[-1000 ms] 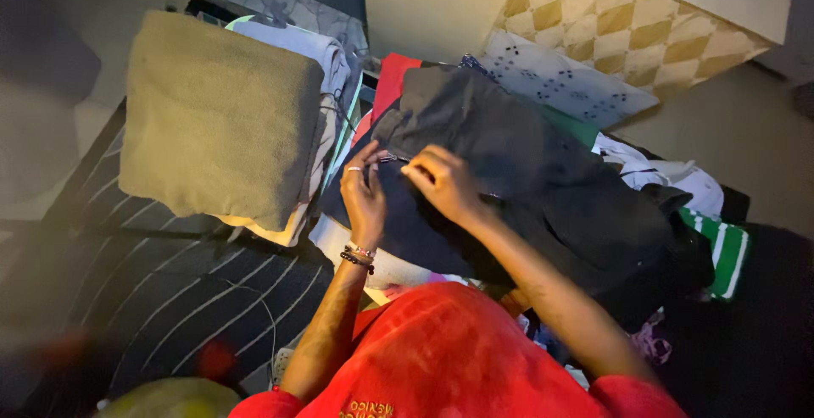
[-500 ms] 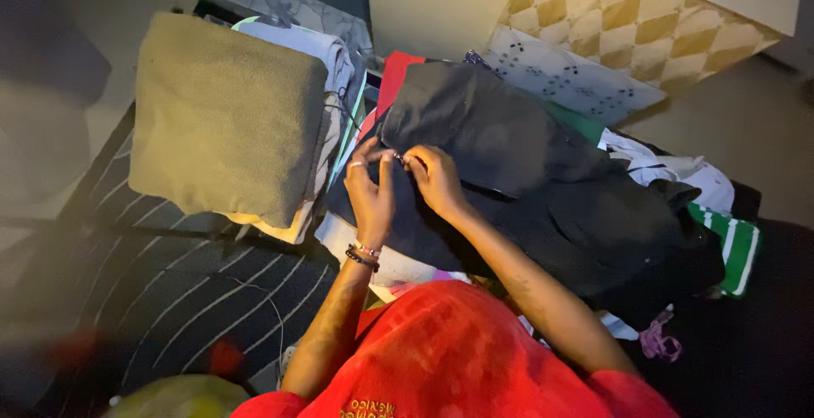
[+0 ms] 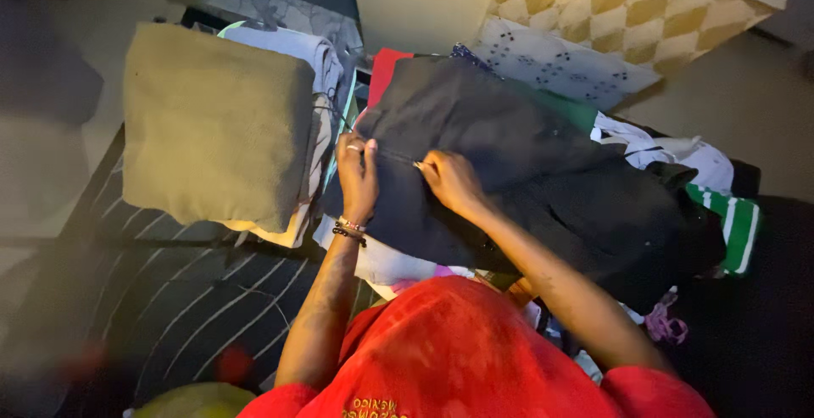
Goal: The person folds a dark-colored jacket on a bed, aligning the sleeves and pressing the fabric flat. They then fold the jacket in half and place it on a stack of other folded clothes.
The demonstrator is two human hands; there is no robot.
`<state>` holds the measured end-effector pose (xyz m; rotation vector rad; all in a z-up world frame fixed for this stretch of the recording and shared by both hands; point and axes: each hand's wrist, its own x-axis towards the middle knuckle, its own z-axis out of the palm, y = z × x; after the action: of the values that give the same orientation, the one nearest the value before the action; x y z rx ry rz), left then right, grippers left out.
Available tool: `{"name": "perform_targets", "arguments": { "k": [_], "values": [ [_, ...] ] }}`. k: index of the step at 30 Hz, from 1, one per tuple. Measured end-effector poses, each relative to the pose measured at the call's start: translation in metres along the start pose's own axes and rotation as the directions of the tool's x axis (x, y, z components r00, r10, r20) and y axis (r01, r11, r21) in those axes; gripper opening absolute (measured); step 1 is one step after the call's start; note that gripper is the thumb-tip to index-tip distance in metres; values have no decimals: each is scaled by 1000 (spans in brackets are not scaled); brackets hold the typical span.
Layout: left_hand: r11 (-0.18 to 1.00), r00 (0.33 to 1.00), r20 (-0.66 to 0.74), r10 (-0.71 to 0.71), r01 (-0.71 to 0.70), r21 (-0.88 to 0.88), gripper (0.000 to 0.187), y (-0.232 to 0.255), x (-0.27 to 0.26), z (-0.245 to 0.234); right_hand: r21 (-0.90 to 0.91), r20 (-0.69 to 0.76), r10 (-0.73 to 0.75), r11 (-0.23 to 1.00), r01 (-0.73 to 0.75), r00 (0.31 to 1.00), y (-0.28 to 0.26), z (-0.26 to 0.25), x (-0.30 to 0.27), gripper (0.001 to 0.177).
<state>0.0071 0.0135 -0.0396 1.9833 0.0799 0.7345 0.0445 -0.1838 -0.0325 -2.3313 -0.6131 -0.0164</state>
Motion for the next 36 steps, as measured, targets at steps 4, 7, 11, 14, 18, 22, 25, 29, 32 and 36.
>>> {"name": "perform_targets", "arguments": {
  "k": [4,7,11,14,18,22,25,29,32,36],
  "values": [
    [994,996,-76,45,-38,102,22,-26,-6,13,-136,163,274,958,-253,948,40,-20,-32,19],
    [973,994,-91,-62,80,216,22,-42,-4,26,-213,66,255,948,-236,965,66,-32,-70,16],
    [973,989,-125,-77,102,205,21,-54,4,35,-249,-47,343,906,-343,938,102,-65,-122,18],
    [974,990,-115,-85,107,200,20,-47,8,35,-186,-102,405,889,-418,908,118,-81,-148,17],
    [962,980,-176,89,-39,271,26,-9,8,32,-76,-199,432,888,-453,880,112,-60,-160,15],
    [707,822,27,-569,505,-494,52,49,-15,62,96,-384,406,911,-402,829,102,-47,-158,12],
    [703,760,584,284,-579,412,75,75,-45,83,182,-363,492,870,-458,791,94,-43,-164,14],
    [770,719,667,195,-534,349,80,66,-48,121,90,-407,381,921,-379,830,100,-38,-174,14],
    [720,685,716,133,-563,405,81,49,-50,129,-128,-451,282,919,-374,847,116,-36,-186,11],
    [638,693,709,130,-606,474,82,34,-57,136,-137,-420,434,838,-528,797,155,-71,-226,14]
  ]
}}
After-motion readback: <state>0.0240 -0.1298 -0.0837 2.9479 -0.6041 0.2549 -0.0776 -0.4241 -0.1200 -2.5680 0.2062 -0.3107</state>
